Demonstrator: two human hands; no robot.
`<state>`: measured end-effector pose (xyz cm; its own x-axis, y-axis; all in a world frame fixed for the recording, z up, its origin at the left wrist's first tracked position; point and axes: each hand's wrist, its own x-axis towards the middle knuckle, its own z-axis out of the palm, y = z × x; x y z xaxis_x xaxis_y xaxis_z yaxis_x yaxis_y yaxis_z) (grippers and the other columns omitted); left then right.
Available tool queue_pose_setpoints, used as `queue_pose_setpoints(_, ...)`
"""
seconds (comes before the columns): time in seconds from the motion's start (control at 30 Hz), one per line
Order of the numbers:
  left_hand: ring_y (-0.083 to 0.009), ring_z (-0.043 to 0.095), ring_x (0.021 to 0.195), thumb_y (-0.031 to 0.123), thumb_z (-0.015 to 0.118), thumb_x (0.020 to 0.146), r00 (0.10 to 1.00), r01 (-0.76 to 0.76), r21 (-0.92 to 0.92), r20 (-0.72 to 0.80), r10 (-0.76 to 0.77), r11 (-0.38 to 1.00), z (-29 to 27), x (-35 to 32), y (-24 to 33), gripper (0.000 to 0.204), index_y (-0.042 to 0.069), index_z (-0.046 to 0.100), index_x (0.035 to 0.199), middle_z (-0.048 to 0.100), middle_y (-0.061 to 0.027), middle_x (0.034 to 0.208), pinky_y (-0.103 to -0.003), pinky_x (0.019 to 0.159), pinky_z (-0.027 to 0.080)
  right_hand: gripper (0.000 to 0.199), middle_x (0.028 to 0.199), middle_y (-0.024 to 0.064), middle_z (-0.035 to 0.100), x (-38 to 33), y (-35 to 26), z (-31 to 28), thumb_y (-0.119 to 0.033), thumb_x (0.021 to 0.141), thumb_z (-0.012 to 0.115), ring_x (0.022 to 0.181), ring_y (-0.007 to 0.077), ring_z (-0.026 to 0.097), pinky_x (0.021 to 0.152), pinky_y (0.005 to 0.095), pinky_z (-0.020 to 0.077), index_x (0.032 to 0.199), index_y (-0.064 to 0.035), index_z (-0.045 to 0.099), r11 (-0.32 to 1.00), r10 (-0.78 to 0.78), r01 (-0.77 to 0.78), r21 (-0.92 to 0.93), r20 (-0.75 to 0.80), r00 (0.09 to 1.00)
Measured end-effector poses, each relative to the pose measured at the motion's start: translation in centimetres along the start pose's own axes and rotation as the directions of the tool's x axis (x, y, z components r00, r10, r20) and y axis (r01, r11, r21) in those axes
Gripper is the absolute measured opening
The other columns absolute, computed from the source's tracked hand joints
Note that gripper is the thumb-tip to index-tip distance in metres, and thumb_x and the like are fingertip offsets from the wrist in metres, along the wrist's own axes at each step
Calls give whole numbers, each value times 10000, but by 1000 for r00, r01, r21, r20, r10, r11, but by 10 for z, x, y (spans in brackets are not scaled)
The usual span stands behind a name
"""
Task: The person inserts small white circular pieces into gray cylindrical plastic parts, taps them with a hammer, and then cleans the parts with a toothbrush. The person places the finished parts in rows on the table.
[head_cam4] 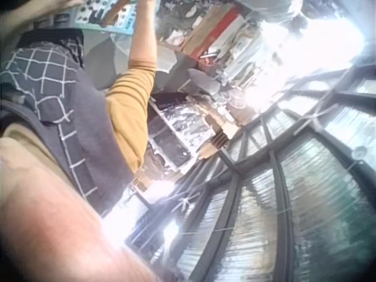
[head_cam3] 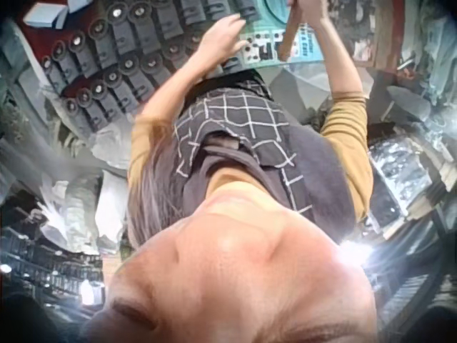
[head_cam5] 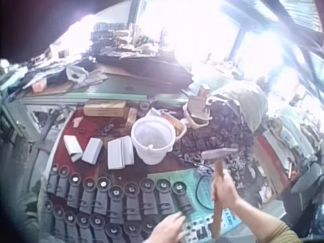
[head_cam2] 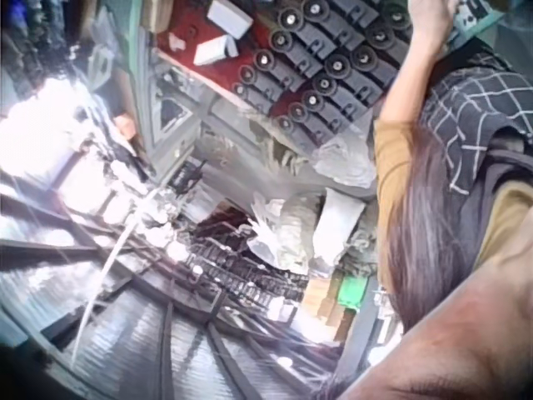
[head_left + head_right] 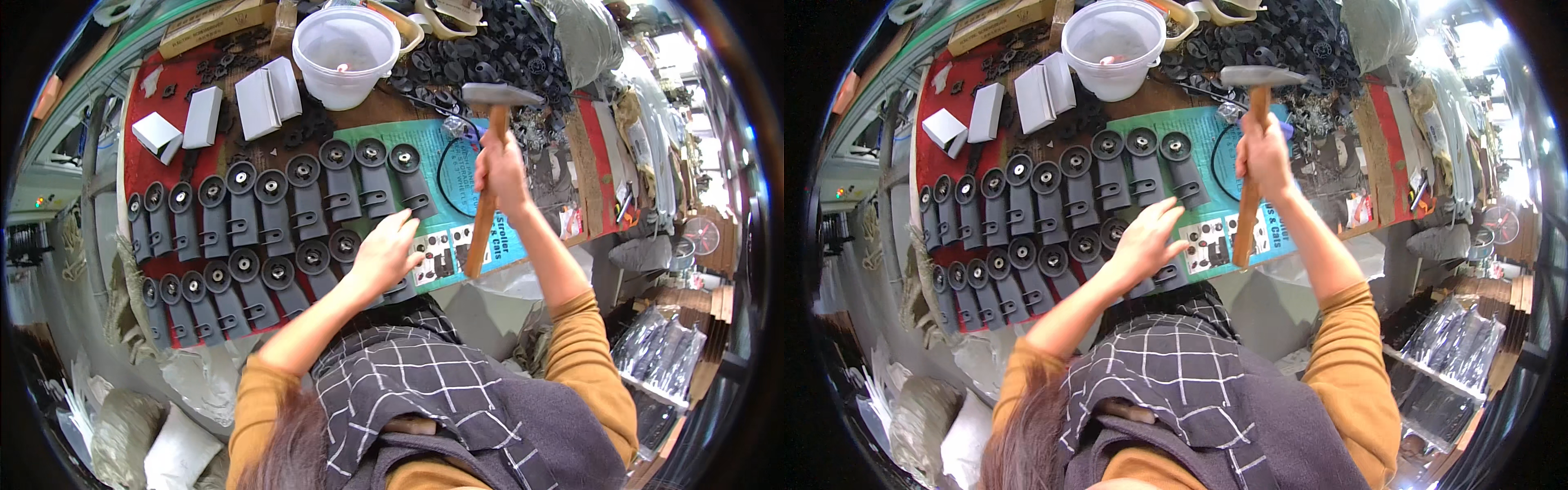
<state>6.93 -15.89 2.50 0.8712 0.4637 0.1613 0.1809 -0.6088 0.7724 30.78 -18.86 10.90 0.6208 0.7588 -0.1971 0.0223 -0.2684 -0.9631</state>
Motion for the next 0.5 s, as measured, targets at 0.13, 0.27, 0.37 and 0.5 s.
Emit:
queue_pose_setpoints(0.13,-415,371,1331,283,861,588,999,-27,369,29,17,929,52,71,-25,918,-112,425,1293,432,-318,1353,-391,1134,317,264,561,-5,486,-3,32,11,-330,979,542,427,82,462,395,253,395,946,-75,484,896,197,-191,-400,-26,980)
queue_pose_setpoints(0.27,-412,386,1316,224,779,640,995,-49,526,99,-4,849,83,85,-44,775,-159,466,1236,459,-320,1327,-395,1150,289,344,758,217,655,9,62,12,-393,972,497,682,415,648,607,494,507,994,-50,491,695,29,20,-719,56,998)
queue_pose_setpoints(0.37,-401,441,1274,95,593,736,994,-105,584,64,83,805,93,82,-46,548,-168,501,1207,502,-319,1276,-391,1121,332,352,797,260,650,18,73,16,-400,978,465,756,479,621,681,550,490,1031,-52,461,609,65,94,-788,167,984)
queue_pose_setpoints(0.5,-393,454,1262,74,606,684,999,-37,434,17,32,900,90,83,-45,581,-173,497,1199,519,-316,1240,-387,1122,343,352,763,260,645,24,70,16,-392,974,471,748,466,631,666,560,489,1031,-46,440,455,190,153,-877,264,946)
